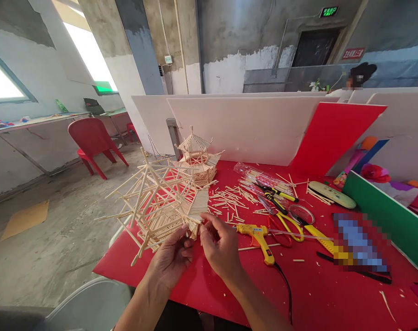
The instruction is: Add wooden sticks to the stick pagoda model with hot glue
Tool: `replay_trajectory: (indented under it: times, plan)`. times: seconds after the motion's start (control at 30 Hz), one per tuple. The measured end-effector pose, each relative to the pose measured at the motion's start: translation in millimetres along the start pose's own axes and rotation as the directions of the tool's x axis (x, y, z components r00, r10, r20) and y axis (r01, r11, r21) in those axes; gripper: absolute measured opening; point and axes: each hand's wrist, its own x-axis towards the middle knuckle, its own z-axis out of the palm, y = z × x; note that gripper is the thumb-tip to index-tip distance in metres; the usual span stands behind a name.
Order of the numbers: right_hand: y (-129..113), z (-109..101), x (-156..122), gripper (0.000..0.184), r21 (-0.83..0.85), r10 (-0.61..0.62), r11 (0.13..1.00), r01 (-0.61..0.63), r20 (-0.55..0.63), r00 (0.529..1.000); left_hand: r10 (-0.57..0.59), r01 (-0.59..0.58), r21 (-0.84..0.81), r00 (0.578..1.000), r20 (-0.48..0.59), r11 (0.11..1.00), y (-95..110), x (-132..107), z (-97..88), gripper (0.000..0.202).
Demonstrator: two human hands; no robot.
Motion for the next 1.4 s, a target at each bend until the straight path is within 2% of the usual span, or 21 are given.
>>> replay_trajectory:
  times: [0.2, 0.43, 0.93, 1.23, 1.4]
  plan:
    - [0, -4, 9, 0.035, -0.042, -0.008, 0.999, 0.014, 0.144, 0.990, 0.033, -0.033, -0.007, 0.999, -0.025, 0.999, -1, -1, 0.3, 0.010]
    - [-7, -1, 18, 0.039, 0.015, 0.081, 0.996, -0.088, 0.261, 0.962, 0.049, -0.050, -0.018, 0.997, -0.068, 0.999, 0, -3, 3.4, 0.007]
    - [-10, 2, 22, 0.038, 0.009, 0.103, 0.994, -0.110, 0.295, 0.950, 0.087, -0.092, -0.035, 0.989, -0.117, 0.995, -5, -6, 11.1, 0.012]
    - [-10, -3, 21, 0.038, 0.040, 0.047, 0.997, -0.065, 0.351, 0.935, 0.071, -0.072, 0.000, 0.994, -0.084, 0.997, -6, -3, 8.2, 0.014]
    - [-6, 2, 20, 0.035, 0.063, 0.088, 0.991, -0.114, 0.321, 0.943, 0.103, -0.105, -0.026, 0.992, -0.070, 0.994, -6, -3, 7.0, 0.012]
